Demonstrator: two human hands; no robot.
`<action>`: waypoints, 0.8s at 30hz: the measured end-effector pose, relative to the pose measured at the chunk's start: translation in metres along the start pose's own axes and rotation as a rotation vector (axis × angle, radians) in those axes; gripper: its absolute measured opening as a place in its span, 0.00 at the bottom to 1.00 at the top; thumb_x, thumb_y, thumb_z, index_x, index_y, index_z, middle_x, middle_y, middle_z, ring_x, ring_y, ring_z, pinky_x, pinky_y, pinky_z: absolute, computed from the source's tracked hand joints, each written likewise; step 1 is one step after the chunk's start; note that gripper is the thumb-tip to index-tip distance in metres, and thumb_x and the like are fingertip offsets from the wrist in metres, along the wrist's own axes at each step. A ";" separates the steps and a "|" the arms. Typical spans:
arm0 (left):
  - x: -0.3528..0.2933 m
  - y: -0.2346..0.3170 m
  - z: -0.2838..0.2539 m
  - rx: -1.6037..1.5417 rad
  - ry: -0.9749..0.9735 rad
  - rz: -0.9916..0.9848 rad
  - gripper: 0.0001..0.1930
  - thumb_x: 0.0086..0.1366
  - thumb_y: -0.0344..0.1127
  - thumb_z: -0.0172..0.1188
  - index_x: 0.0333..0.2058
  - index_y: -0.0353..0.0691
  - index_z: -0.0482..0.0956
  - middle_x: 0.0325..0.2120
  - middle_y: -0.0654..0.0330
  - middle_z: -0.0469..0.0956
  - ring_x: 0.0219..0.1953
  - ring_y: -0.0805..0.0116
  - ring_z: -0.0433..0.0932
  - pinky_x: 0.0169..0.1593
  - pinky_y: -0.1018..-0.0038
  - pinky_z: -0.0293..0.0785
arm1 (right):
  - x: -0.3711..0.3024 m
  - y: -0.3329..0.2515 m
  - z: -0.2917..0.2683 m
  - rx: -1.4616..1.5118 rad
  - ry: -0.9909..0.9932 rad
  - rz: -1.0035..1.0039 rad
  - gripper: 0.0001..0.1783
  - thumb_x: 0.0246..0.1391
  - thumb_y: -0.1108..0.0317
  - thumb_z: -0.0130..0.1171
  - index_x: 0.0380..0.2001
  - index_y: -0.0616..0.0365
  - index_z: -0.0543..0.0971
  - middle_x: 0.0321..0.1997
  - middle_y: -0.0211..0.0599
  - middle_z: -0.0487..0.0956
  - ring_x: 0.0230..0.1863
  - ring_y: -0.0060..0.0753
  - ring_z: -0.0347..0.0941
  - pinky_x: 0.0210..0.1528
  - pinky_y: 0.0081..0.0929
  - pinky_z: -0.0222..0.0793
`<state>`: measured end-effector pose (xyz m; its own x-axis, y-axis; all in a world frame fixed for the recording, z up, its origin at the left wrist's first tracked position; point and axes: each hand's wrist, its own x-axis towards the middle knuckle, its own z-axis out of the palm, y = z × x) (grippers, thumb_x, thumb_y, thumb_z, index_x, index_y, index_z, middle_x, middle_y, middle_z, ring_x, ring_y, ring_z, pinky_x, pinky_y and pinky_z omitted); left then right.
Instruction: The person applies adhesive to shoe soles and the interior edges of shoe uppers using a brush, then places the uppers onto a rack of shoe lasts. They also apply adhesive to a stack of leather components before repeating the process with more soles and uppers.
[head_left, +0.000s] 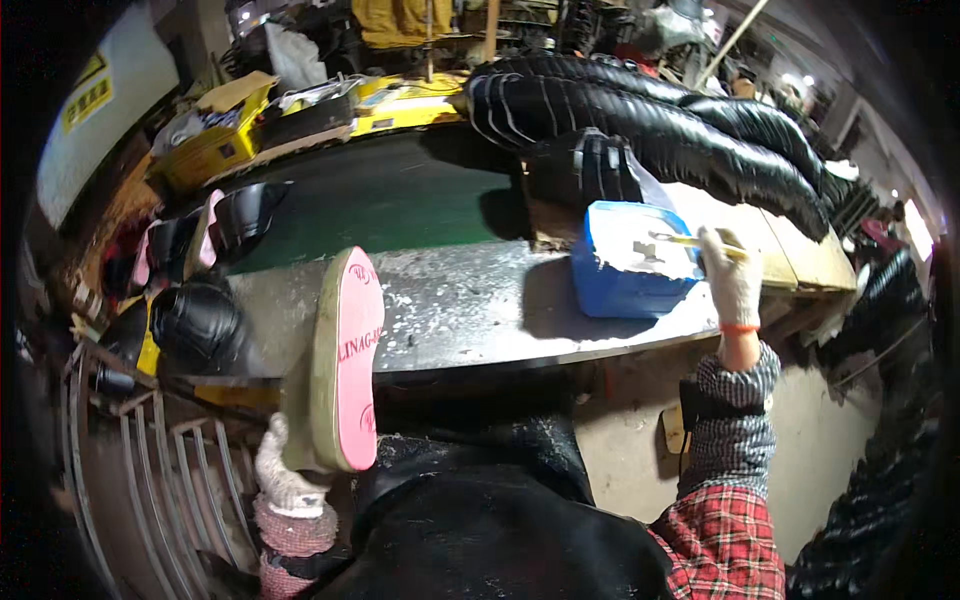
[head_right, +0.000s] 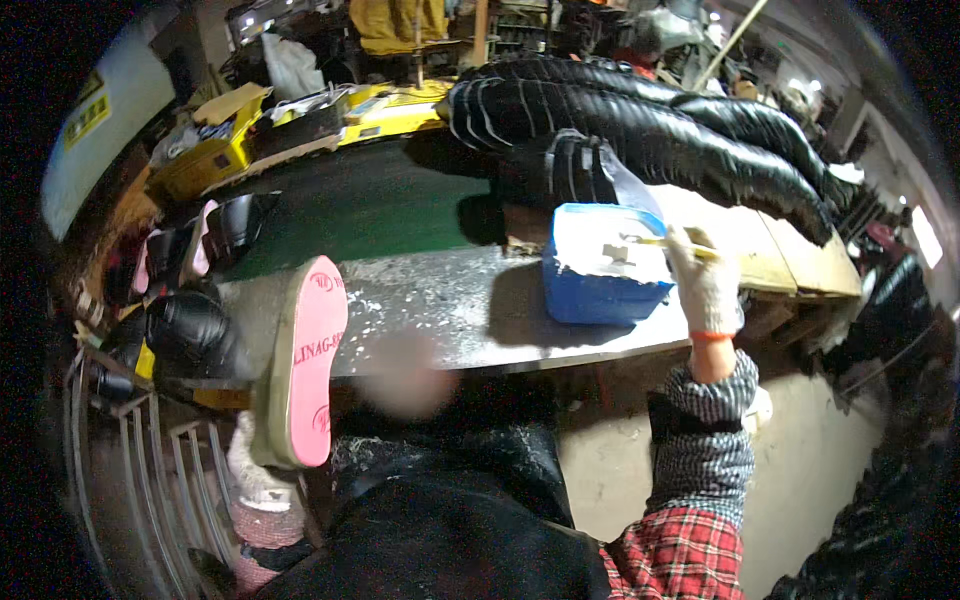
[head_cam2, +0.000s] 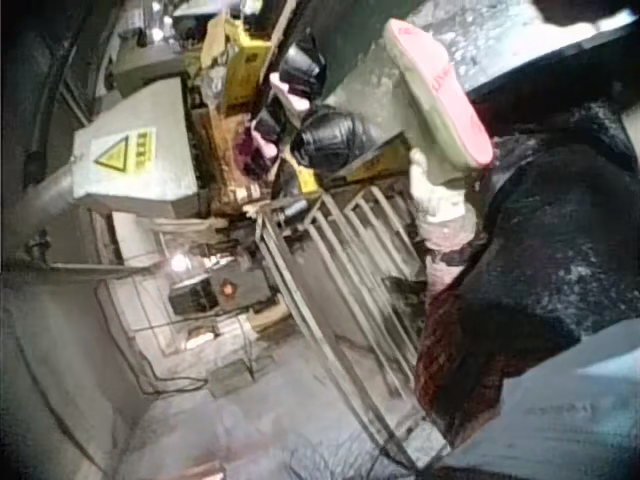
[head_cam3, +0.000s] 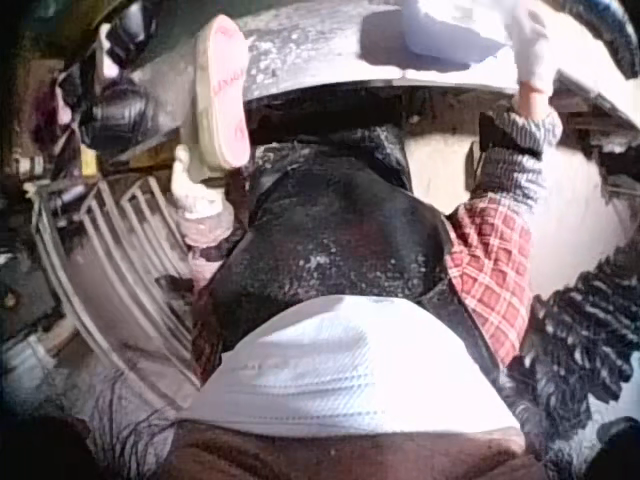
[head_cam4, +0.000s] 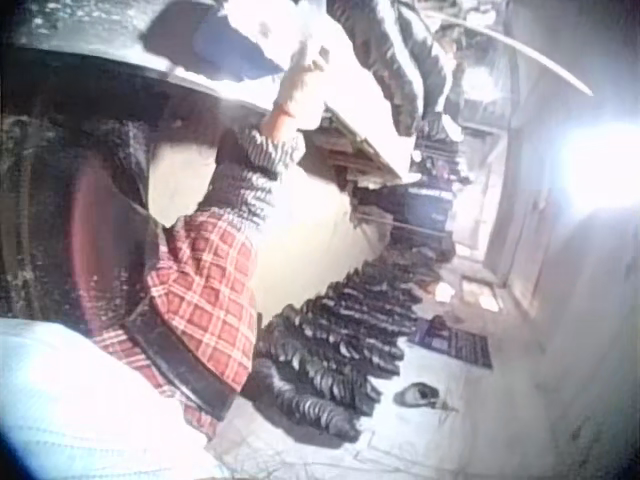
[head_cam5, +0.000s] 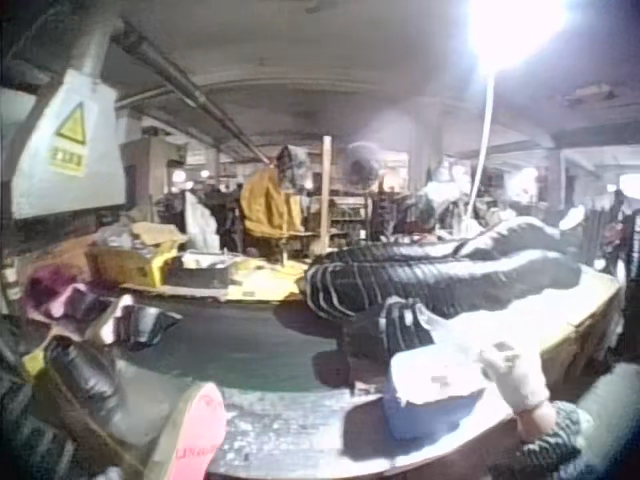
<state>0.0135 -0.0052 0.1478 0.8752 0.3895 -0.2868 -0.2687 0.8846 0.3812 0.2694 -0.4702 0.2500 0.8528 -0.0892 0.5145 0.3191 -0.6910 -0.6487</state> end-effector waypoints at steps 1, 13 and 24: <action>0.005 -0.013 0.011 0.013 0.088 -0.081 0.25 0.68 0.50 0.49 0.54 0.35 0.69 0.48 0.45 0.76 0.48 0.47 0.78 0.47 0.52 0.79 | 0.002 0.011 0.004 -0.052 -0.097 -0.041 0.10 0.59 0.67 0.57 0.31 0.65 0.79 0.23 0.26 0.75 0.25 0.17 0.66 0.29 0.19 0.63; 0.011 -0.042 -0.073 -0.088 0.011 -0.562 0.27 0.70 0.56 0.42 0.50 0.37 0.71 0.33 0.50 0.80 0.17 0.66 0.76 0.16 0.76 0.72 | -0.085 -0.115 0.060 0.502 -0.260 -0.041 0.08 0.56 0.72 0.56 0.35 0.65 0.81 0.28 0.36 0.81 0.27 0.22 0.77 0.28 0.20 0.75; 0.014 -0.045 -0.079 -0.144 0.035 -0.519 0.27 0.70 0.56 0.43 0.51 0.37 0.70 0.37 0.51 0.78 0.24 0.65 0.76 0.22 0.74 0.74 | -0.103 -0.147 0.199 0.695 -0.783 0.062 0.11 0.62 0.66 0.55 0.38 0.64 0.80 0.27 0.36 0.80 0.26 0.22 0.74 0.31 0.18 0.71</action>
<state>0.0061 -0.0195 0.0567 0.8945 -0.1019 -0.4353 0.1408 0.9884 0.0579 0.2168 -0.2171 0.1808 0.8258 0.5504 0.1230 0.2207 -0.1147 -0.9686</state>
